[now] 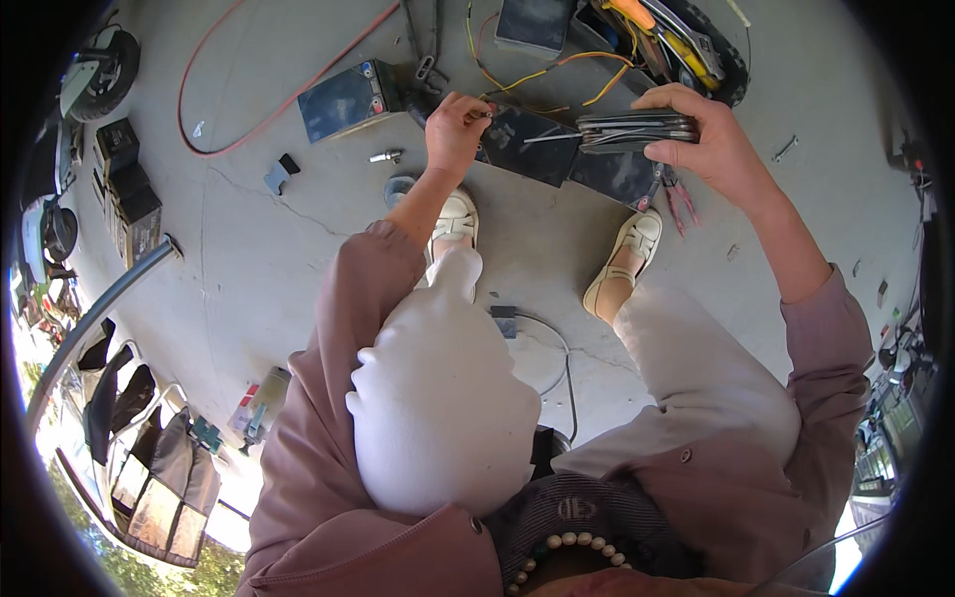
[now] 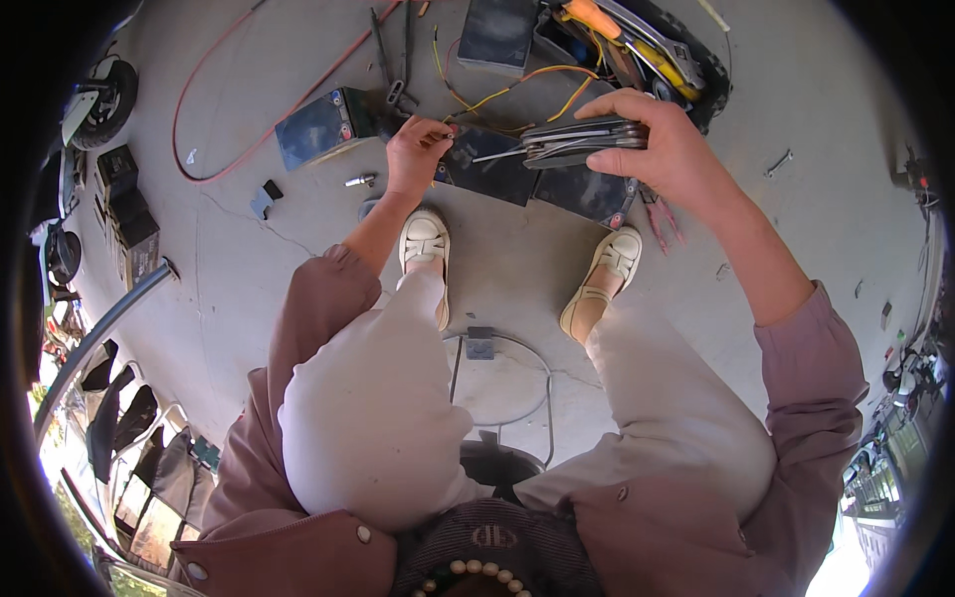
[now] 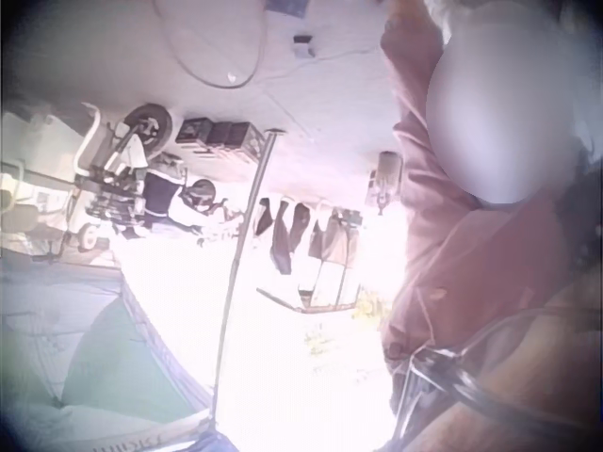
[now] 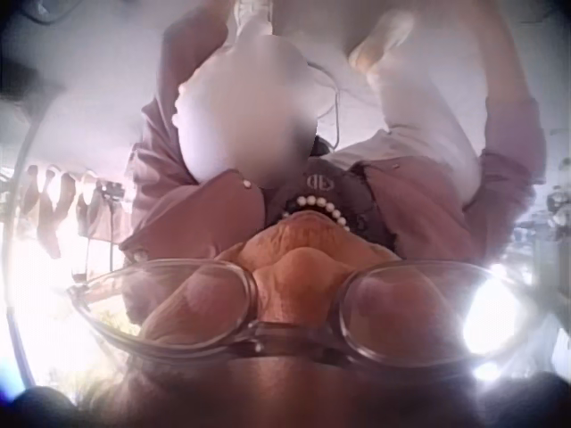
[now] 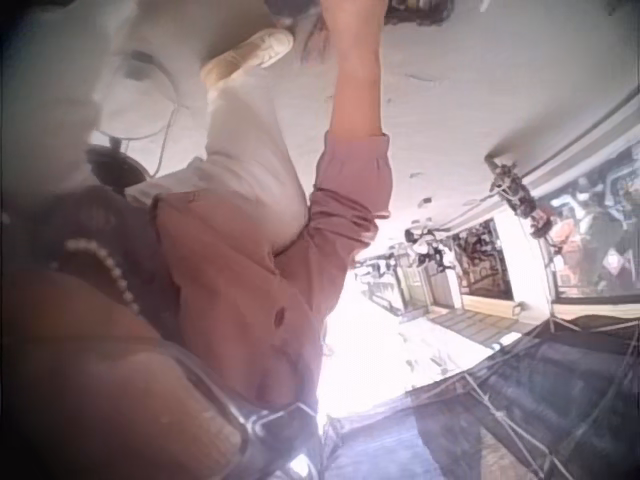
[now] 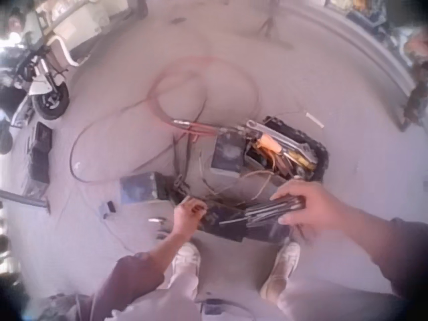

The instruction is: The person sits on a low stool and works on several small electronic devices placed on the floor. They use a screwdriver to open cases, manipulate internal wires, and adjust components. The person also uses pliers and a yellow clamp to hold parts while working.

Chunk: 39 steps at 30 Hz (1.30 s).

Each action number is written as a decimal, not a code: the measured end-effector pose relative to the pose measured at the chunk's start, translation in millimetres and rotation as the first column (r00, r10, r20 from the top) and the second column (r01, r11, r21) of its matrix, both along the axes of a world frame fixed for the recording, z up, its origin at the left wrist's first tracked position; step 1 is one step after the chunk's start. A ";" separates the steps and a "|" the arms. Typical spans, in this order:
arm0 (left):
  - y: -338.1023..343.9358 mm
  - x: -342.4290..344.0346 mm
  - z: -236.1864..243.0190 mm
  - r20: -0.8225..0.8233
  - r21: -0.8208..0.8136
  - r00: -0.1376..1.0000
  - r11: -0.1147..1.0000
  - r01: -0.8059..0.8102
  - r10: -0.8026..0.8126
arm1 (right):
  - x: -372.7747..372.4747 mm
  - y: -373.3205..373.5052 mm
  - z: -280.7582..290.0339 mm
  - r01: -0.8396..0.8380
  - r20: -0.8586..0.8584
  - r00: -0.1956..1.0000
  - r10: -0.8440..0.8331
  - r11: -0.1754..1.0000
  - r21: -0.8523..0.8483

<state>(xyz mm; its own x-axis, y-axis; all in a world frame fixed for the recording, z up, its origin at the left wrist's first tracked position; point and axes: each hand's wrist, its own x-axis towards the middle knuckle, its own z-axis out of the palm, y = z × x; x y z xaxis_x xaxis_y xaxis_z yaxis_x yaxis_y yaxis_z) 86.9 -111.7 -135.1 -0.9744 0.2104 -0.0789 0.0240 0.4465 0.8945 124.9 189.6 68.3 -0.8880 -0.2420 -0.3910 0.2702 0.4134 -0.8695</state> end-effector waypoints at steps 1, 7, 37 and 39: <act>1.0 0.8 -0.3 0.009 0.007 1.000 1.000 -0.009 0.009 | -9.5 -5.7 0.3 -0.014 0.029 0.999 0.013 0.999 0.031; 5.8 1.2 1.0 0.045 0.006 0.998 0.999 -0.039 0.039 | -41.8 -43.5 -19.1 -0.101 -0.266 0.953 0.146 0.979 0.178; -0.8 1.3 -7.5 -0.085 -0.094 0.996 0.995 0.020 -0.028 | -53.0 -120.1 -32.1 -0.289 -0.466 0.644 0.606 0.757 0.585; 0.5 0.6 -8.0 -0.106 -0.120 0.994 0.993 0.015 -0.028 | -53.6 -122.3 -29.6 -0.257 -0.521 0.593 0.614 0.757 0.600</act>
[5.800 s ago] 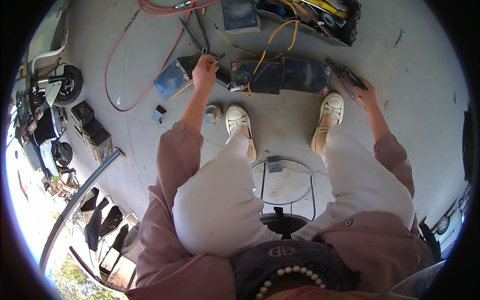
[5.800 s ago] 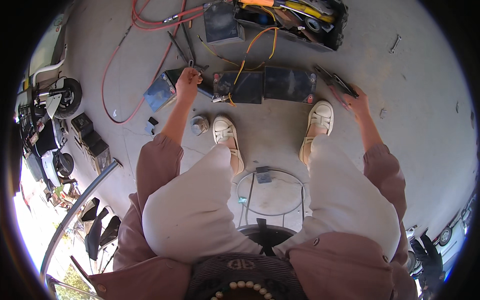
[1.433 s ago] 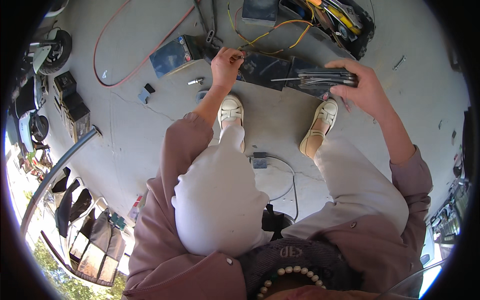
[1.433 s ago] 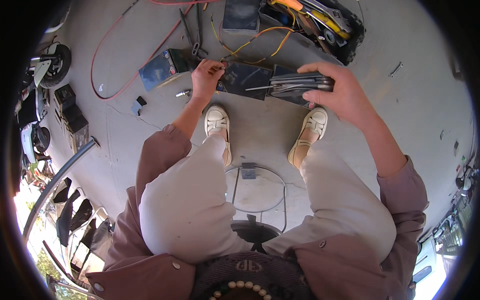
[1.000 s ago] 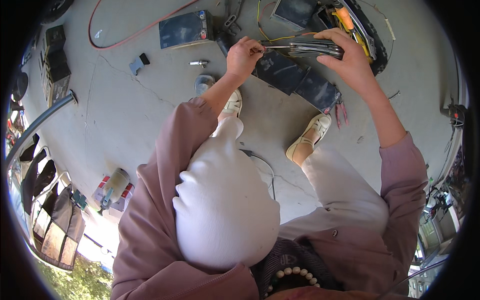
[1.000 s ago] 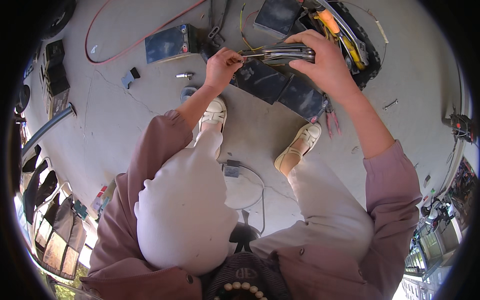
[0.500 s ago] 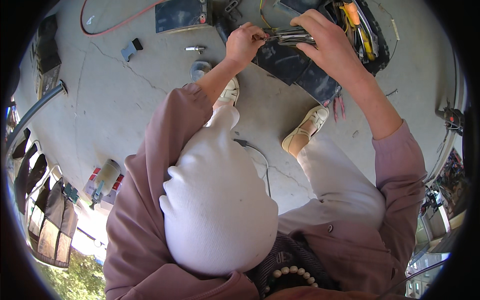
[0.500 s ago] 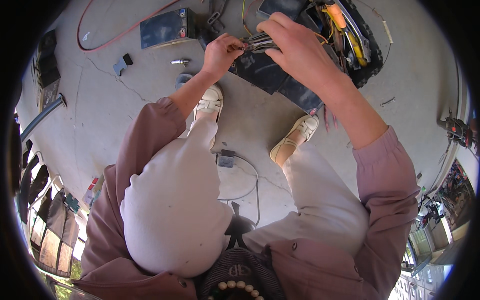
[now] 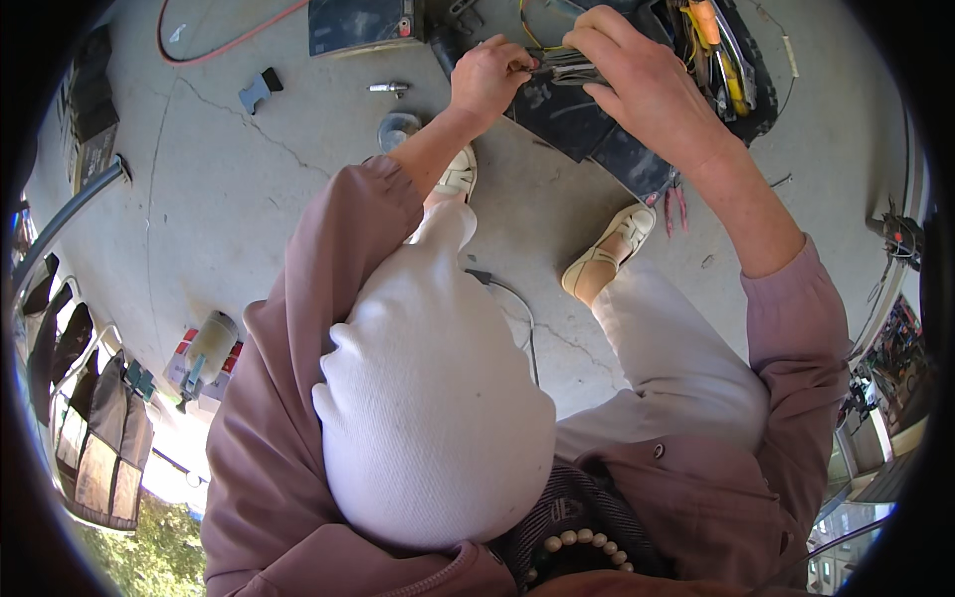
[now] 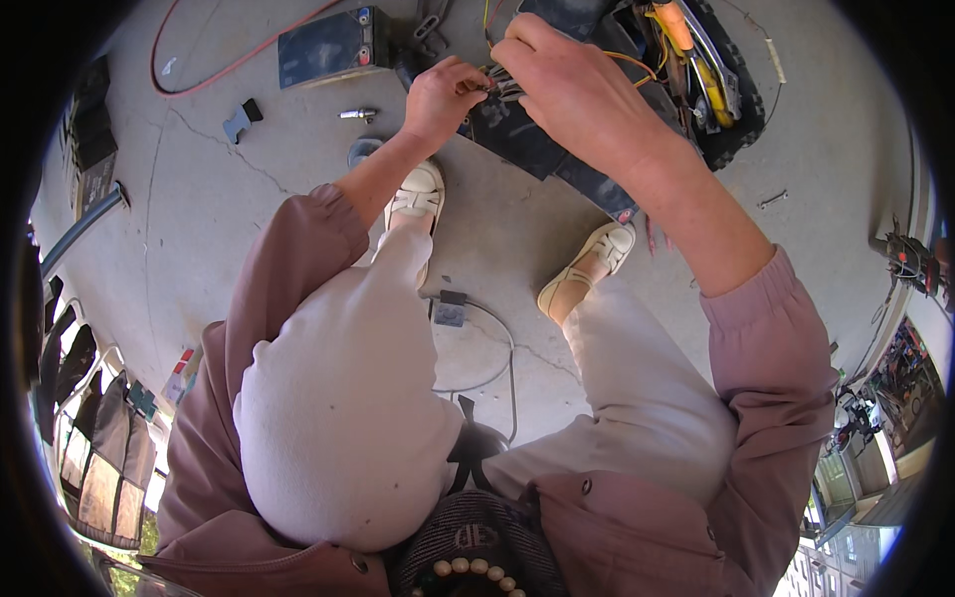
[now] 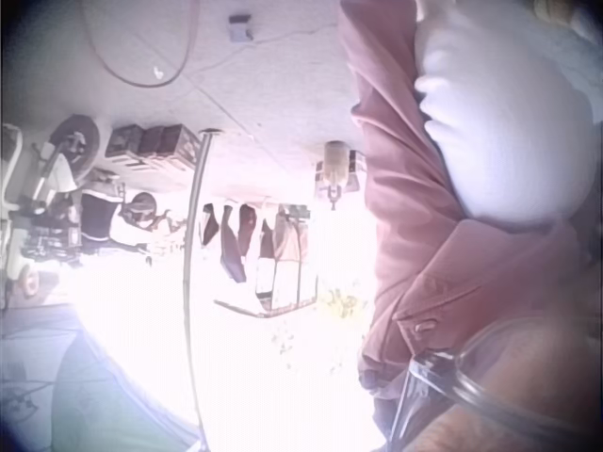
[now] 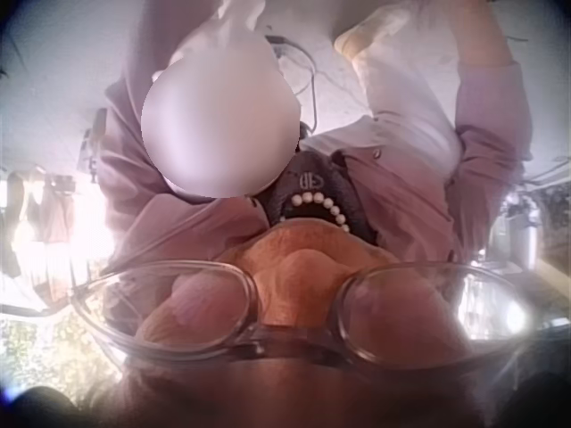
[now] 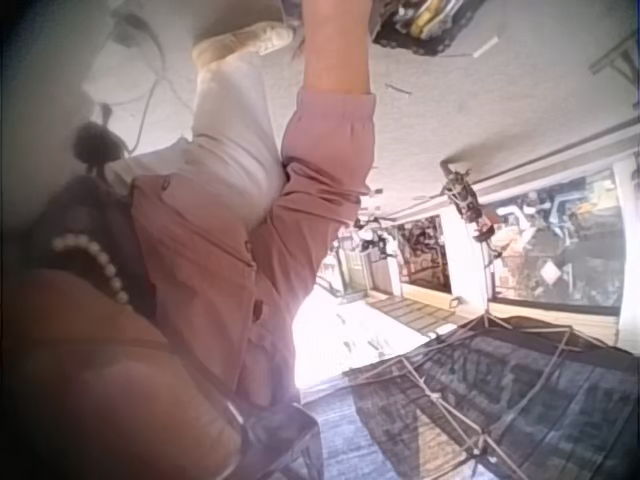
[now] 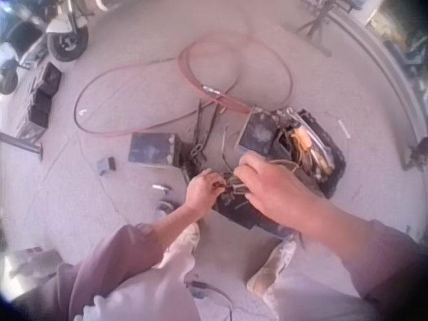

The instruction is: The person sits on a low stool and works on several small electronic devices placed on the floor. They use a screwdriver to open cases, manipulate internal wires, and adjust components. The person also uses pliers and a yellow clamp to hold parts while working.

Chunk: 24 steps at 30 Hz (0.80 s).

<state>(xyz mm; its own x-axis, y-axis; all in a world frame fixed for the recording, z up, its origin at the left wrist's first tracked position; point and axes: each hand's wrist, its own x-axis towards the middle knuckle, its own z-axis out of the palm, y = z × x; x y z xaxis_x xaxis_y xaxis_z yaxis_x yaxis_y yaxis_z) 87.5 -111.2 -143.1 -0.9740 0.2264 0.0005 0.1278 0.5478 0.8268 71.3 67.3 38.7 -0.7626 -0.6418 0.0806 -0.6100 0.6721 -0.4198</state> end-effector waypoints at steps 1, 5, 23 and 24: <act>-0.9 -0.2 -0.5 -0.003 0.000 1.000 1.000 0.001 -0.001 | -1.0 -4.2 6.6 -0.010 0.061 0.998 0.009 1.000 0.020; -2.2 0.2 -0.8 0.000 -0.004 1.000 1.000 0.004 -0.004 | -1.3 -13.8 27.9 -0.023 0.194 0.981 0.008 0.997 0.078; -2.1 0.4 -3.6 0.000 -0.038 1.000 0.999 -0.014 0.014 | -0.2 -14.1 8.7 0.160 0.004 0.985 -0.172 0.924 0.348; -4.1 1.7 -5.9 -0.013 -0.048 1.000 0.999 -0.017 0.017 | 0.1 -19.8 16.3 0.164 0.138 0.962 -0.233 0.907 0.389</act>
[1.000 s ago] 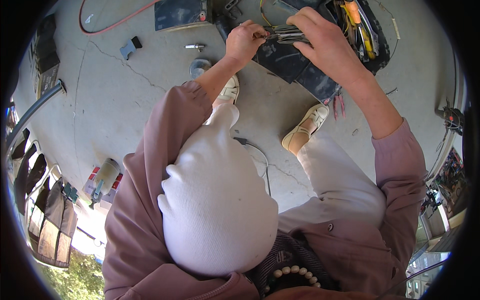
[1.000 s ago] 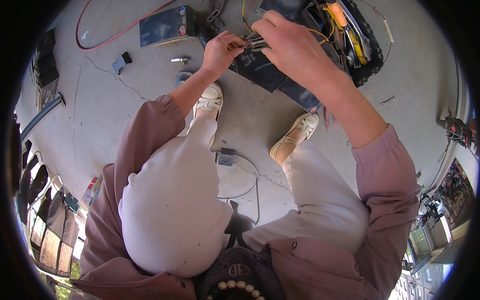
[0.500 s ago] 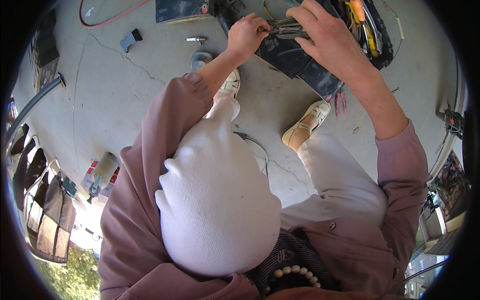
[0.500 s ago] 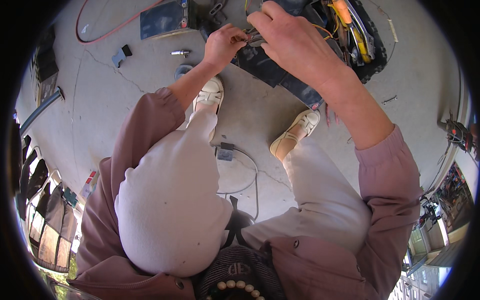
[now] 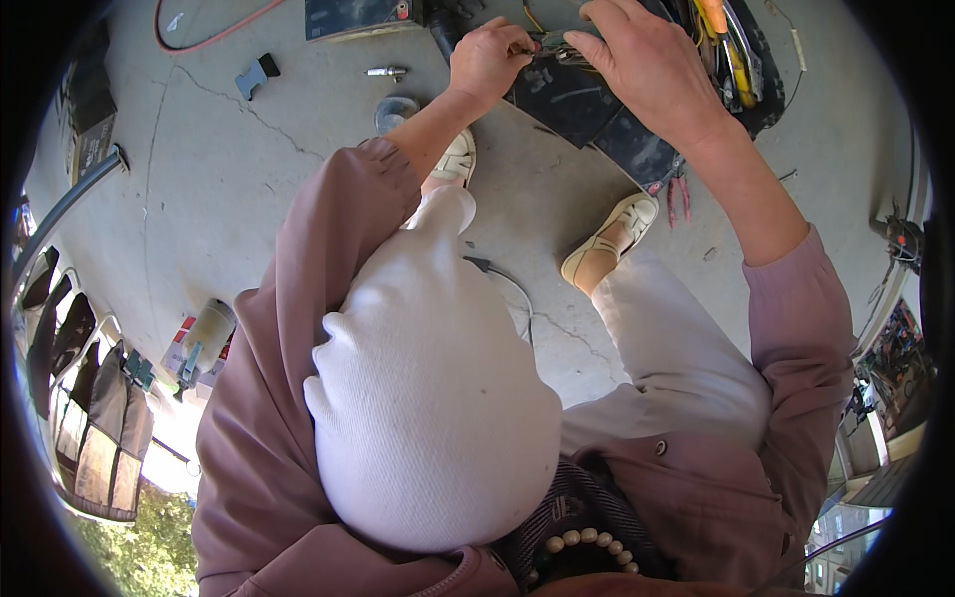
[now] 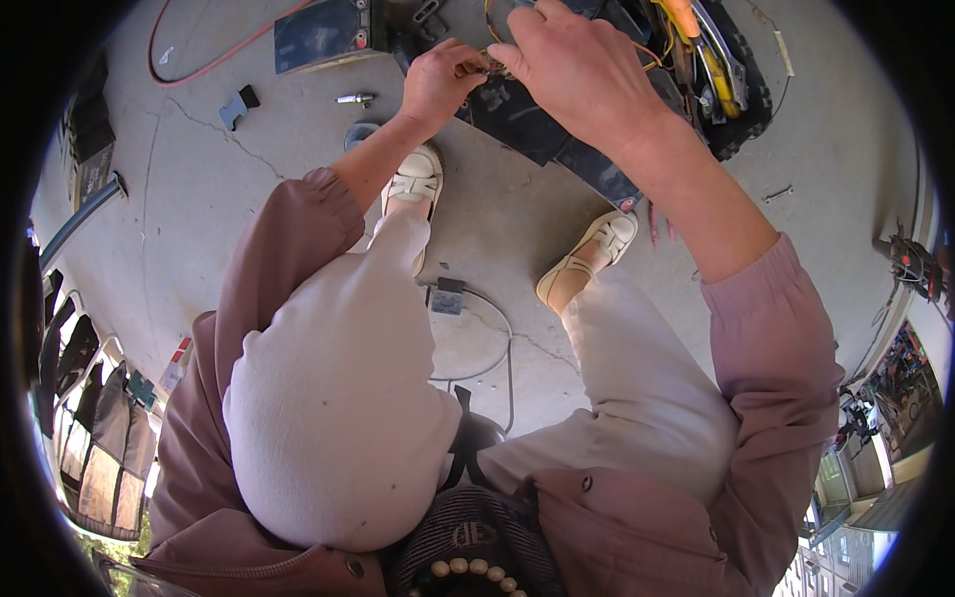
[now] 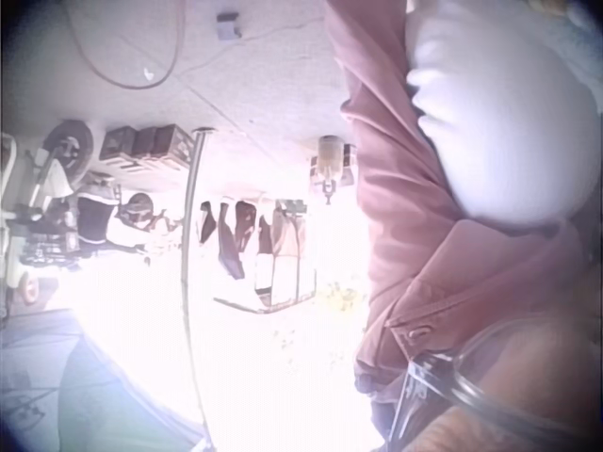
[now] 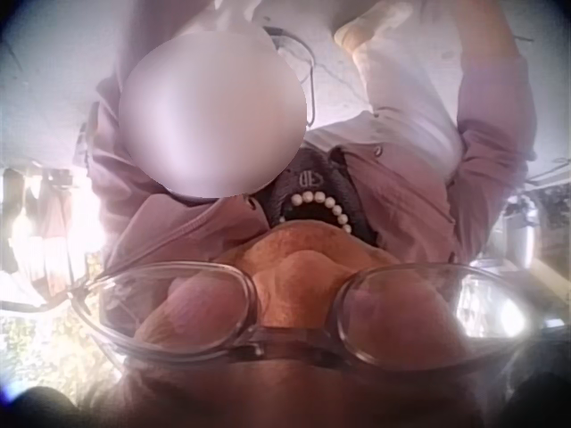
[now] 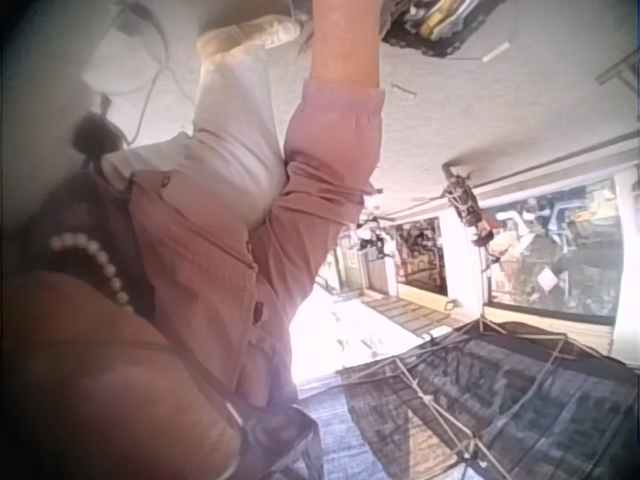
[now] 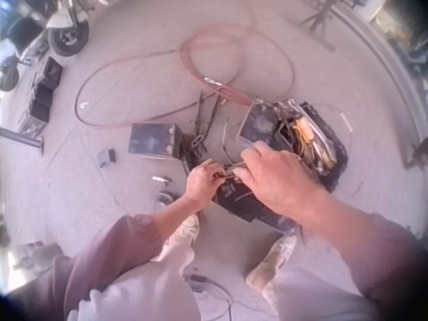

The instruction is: The person sits on a low stool and works on several small electronic devices placed on the floor. They use a screwdriver to open cases, manipulate internal wires, and adjust components. The person also uses pliers and a yellow clamp to hold parts while working.

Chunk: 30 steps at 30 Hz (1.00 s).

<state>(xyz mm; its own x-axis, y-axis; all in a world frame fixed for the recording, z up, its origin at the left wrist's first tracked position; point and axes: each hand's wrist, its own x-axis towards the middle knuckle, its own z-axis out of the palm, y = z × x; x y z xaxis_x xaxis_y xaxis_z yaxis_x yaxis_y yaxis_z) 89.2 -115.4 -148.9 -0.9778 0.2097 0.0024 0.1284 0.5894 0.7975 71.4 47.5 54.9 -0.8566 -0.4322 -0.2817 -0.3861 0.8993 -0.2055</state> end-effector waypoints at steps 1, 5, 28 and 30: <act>0.9 0.1 1.2 -0.003 0.006 1.000 1.000 0.008 -0.008 | 0.9 1.2 -1.4 -0.002 -0.023 1.000 0.000 0.995 -0.102; 3.0 -1.6 5.1 -0.010 0.003 1.000 1.000 0.029 -0.029 | 0.5 5.4 0.8 -0.064 -0.022 0.998 0.060 0.922 -0.383; 4.6 -1.5 8.5 -0.019 -0.008 0.999 1.000 0.030 -0.030 | -0.8 15.3 -12.2 -0.150 -0.083 0.988 0.128 0.916 -0.373; 7.6 -2.8 8.3 0.037 0.044 0.997 0.997 0.058 -0.060 | -3.3 28.1 -19.5 -0.037 -0.078 0.997 0.003 0.902 -0.430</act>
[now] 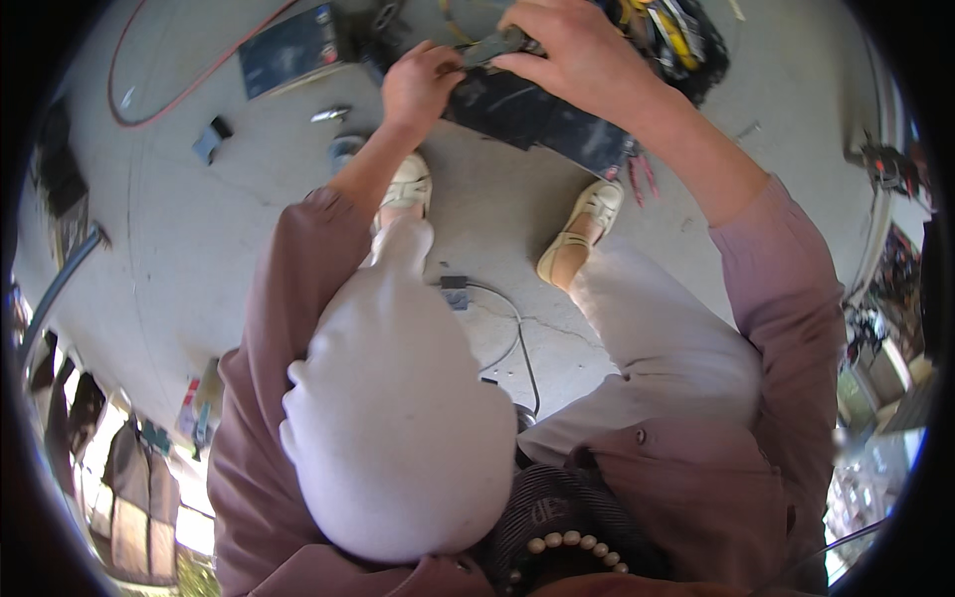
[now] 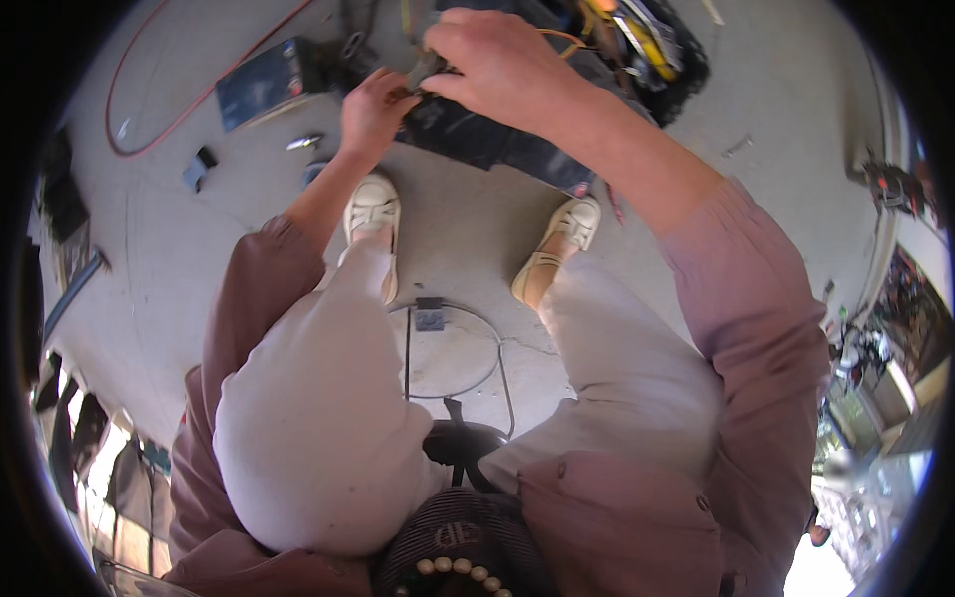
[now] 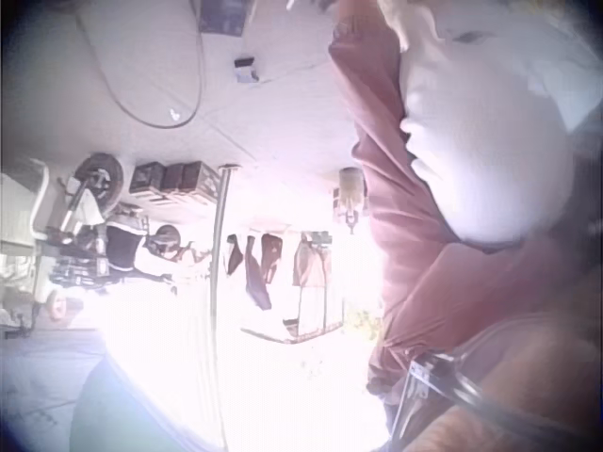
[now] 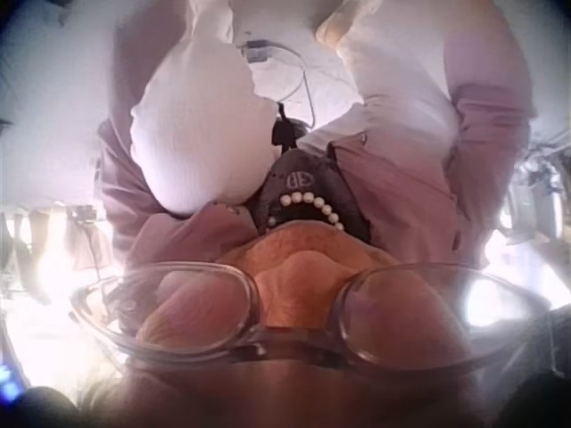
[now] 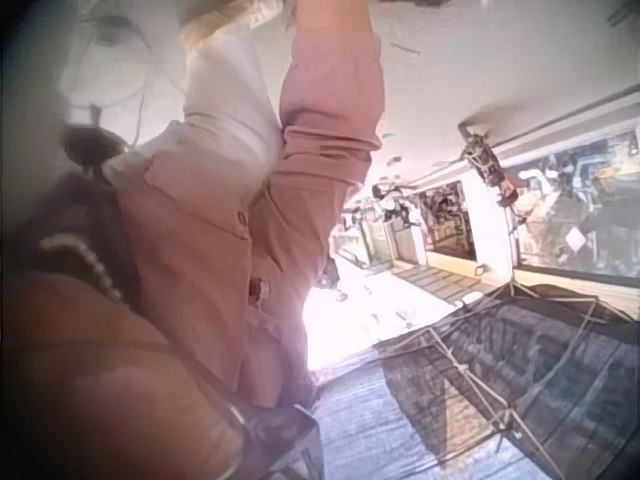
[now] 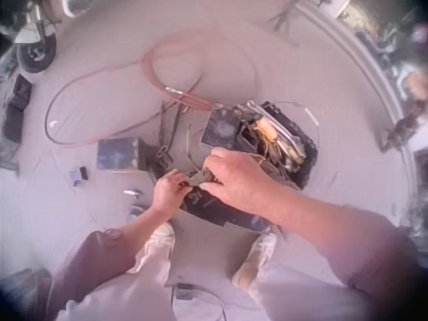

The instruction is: The person sits on a low stool and works on several small electronic devices placed on the floor. They use a screwdriver to open cases, manipulate internal wires, and adjust components. The person also uses pliers and a yellow clamp to hold parts while working.

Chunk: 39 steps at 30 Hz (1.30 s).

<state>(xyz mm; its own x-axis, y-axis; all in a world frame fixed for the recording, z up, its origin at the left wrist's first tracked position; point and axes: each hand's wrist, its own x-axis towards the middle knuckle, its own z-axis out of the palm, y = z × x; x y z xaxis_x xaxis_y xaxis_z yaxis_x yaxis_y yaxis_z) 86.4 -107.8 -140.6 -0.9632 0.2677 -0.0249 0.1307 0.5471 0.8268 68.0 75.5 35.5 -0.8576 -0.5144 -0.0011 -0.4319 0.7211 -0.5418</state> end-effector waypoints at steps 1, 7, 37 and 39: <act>-3.5 -0.7 -0.2 0.064 0.026 0.998 1.000 0.002 -0.004 | -1.3 11.0 4.6 0.040 -0.001 0.999 -0.040 0.999 0.014; -4.4 -5.3 13.2 0.084 0.015 0.996 1.000 0.013 -0.014 | 25.7 128.1 36.6 0.467 0.326 0.852 -0.409 0.876 -0.119; -4.4 -2.7 22.4 0.060 0.013 0.998 0.999 0.034 -0.035 | 154.7 288.5 -116.9 0.867 -0.045 0.394 -0.918 0.355 0.350; -1.6 -2.7 22.2 0.060 0.019 0.997 0.999 0.040 -0.041 | 105.5 282.3 -89.4 0.781 -0.123 0.612 -0.781 0.573 0.249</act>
<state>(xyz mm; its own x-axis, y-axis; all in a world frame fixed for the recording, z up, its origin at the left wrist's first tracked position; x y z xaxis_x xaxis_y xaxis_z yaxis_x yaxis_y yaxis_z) 83.6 -109.5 -118.4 -0.9484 0.3075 -0.0773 0.1023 0.5275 0.8434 173.5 357.8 -53.9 -0.9266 0.3753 -0.0235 0.3658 0.8849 -0.2883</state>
